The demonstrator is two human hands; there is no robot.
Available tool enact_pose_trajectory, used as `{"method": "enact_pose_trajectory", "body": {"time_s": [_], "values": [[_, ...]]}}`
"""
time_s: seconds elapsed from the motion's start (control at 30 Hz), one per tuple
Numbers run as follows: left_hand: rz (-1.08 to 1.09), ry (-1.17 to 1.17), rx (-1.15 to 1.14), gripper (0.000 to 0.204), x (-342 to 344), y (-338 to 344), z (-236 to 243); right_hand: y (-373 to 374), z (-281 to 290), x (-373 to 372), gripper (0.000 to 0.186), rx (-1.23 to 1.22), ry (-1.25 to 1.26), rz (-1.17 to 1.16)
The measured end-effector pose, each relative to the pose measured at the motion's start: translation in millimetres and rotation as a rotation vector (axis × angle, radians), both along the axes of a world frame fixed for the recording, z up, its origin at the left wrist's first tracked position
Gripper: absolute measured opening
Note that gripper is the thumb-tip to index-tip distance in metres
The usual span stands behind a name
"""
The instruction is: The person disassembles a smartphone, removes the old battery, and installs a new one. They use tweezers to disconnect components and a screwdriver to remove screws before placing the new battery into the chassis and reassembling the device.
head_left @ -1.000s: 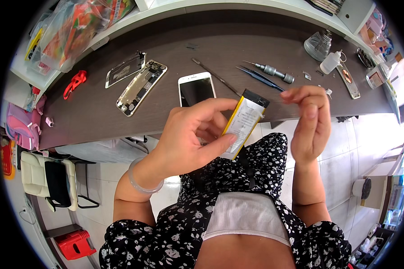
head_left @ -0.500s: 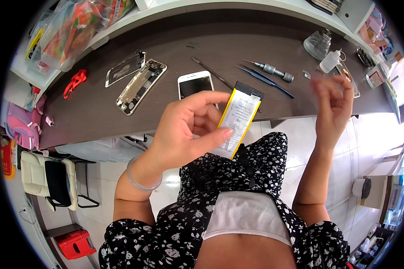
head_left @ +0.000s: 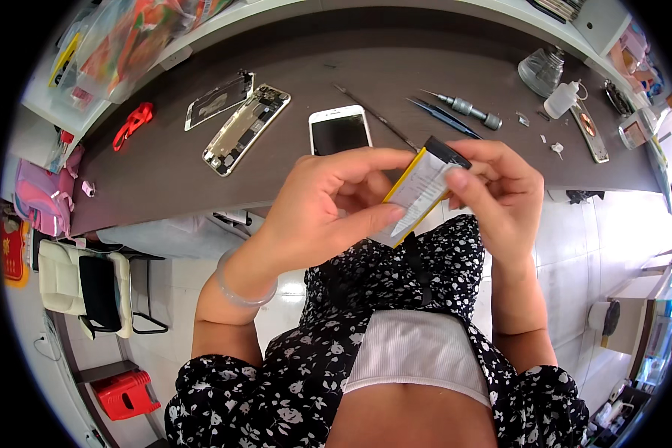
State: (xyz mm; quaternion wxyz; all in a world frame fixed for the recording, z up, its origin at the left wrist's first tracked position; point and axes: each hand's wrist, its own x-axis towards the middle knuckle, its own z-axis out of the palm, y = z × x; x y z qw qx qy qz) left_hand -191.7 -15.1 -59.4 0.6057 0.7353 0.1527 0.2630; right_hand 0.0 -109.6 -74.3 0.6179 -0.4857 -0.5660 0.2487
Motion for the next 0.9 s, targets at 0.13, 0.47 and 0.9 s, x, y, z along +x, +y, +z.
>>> {"method": "enact_pose_trajectory", "body": {"time_s": [0.13, 0.47, 0.9], "values": [[-0.019, -0.030, 0.024, 0.041, -4.7, 5.1, -3.6, 4.2, -5.0, -3.6, 0.017, -0.071, 0.412, 0.151], [0.069, 0.135, 0.114, 0.052, -8.2, -0.5, 1.3, 4.3, -12.6, -10.5, 0.014, -0.022, 0.405, 0.111], [0.016, 0.481, 0.805, 0.128, -36.9, 54.8, -4.8, -2.6, -29.9, 33.6, 0.015, 0.159, 0.568, -0.108]]}}
